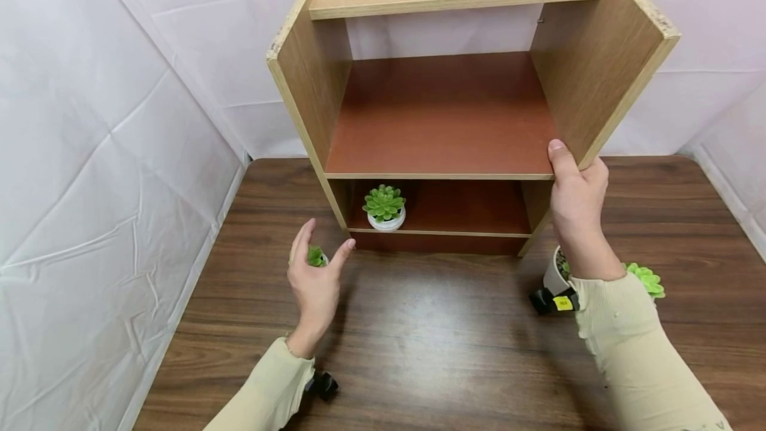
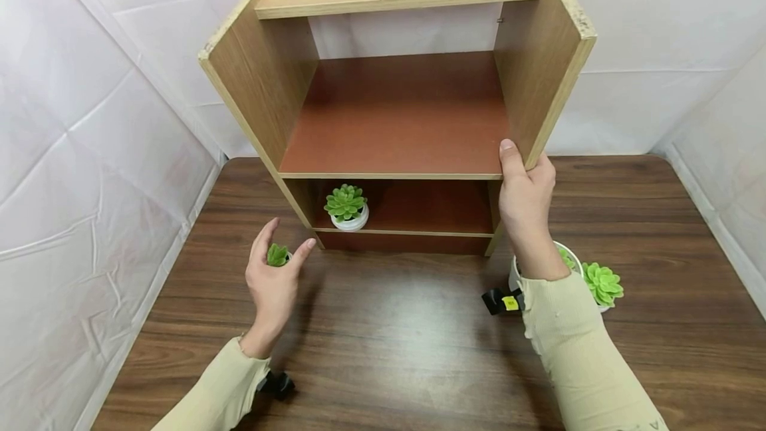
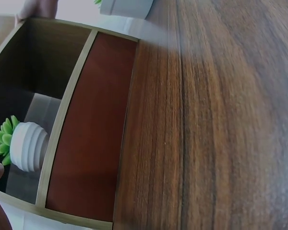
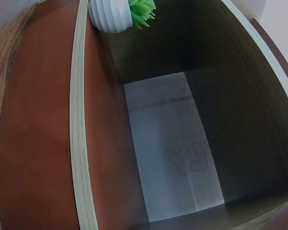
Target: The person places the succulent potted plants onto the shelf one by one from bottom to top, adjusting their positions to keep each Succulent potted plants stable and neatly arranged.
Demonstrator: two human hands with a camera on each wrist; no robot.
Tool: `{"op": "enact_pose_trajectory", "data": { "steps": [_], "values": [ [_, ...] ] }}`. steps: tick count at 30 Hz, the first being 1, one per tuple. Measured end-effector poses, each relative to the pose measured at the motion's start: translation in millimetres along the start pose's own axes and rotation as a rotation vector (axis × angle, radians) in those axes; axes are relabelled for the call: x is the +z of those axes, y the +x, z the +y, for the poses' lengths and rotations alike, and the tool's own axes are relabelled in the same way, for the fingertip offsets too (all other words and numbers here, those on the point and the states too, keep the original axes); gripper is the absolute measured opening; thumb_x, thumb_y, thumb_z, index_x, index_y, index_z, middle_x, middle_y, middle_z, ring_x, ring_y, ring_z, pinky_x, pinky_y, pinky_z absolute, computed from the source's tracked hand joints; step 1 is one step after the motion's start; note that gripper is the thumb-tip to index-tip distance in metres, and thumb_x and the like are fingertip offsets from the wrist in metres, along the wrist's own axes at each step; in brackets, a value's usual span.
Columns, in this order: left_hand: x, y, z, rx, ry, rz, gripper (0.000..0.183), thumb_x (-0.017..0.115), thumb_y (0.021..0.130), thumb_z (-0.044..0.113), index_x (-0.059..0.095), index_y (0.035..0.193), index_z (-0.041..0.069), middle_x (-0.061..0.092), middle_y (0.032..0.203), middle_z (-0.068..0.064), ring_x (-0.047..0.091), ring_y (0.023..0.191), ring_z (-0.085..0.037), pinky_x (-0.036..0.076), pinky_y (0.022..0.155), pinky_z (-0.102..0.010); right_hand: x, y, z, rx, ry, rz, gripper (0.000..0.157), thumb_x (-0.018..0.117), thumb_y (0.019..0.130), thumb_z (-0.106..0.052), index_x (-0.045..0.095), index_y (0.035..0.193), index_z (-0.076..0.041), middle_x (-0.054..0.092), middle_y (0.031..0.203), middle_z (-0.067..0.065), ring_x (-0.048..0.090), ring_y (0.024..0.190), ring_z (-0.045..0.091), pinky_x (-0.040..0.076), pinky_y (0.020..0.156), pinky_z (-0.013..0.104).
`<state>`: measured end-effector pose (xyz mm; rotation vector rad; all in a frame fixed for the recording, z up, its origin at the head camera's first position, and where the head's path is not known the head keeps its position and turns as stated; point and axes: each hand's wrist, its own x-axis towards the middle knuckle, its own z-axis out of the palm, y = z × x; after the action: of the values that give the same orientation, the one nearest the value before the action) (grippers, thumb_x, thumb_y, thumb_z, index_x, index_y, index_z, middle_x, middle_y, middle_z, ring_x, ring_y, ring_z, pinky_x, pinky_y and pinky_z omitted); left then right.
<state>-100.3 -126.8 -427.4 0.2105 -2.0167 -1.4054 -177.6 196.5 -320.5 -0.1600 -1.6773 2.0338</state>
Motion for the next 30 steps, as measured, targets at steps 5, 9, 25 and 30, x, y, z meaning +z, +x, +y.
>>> {"op": "enact_pose_trajectory", "data": {
  "steps": [5, 9, 25, 30],
  "values": [
    [-2.0, 0.1, -2.1, -0.016, 0.029, 0.004, 0.077, 0.090, 0.072, 0.029, 0.056, 0.138, 0.008, 0.052, 0.139, -0.007, 0.043, 0.130, -0.022, 0.029, 0.107, -0.041, -0.2, -0.1, 0.0, -0.003, 0.004, -0.007, 0.018, 0.066, 0.095, -0.019, 0.069, 0.104, -0.004, 0.069, 0.089, 0.005, 0.061, 0.087, 0.017, 0.041, 0.081, 0.025],
    [-3.7, 0.7, -5.6, -0.024, 0.038, 0.011, 0.079, 0.090, 0.072, 0.030, 0.054, 0.140, 0.009, 0.051, 0.140, -0.006, 0.042, 0.131, -0.022, 0.028, 0.108, -0.041, 0.2, 0.2, -0.2, -0.008, 0.013, -0.004, 0.017, 0.066, 0.094, -0.018, 0.069, 0.103, -0.003, 0.069, 0.087, 0.004, 0.061, 0.086, 0.016, 0.042, 0.080, 0.024],
    [-13.8, 1.5, -18.1, -0.079, 0.057, 0.042, 0.090, 0.089, 0.073, 0.027, 0.041, 0.147, 0.009, 0.047, 0.143, -0.004, 0.038, 0.132, -0.016, 0.027, 0.107, -0.038, 0.4, -1.0, -1.7, -0.001, 0.011, 0.002, 0.018, 0.066, 0.094, -0.018, 0.070, 0.104, -0.003, 0.069, 0.088, 0.005, 0.061, 0.086, 0.017, 0.042, 0.080, 0.025],
    [-16.6, 0.6, -22.3, -0.111, 0.046, 0.047, 0.091, 0.089, 0.073, 0.027, 0.040, 0.148, 0.009, 0.045, 0.145, -0.003, 0.036, 0.134, -0.017, 0.026, 0.108, -0.039, 0.7, -0.7, -1.5, -0.001, 0.025, -0.007, 0.020, 0.065, 0.095, -0.018, 0.069, 0.106, -0.002, 0.069, 0.090, 0.006, 0.061, 0.088, 0.018, 0.042, 0.081, 0.026]
  ]
}}
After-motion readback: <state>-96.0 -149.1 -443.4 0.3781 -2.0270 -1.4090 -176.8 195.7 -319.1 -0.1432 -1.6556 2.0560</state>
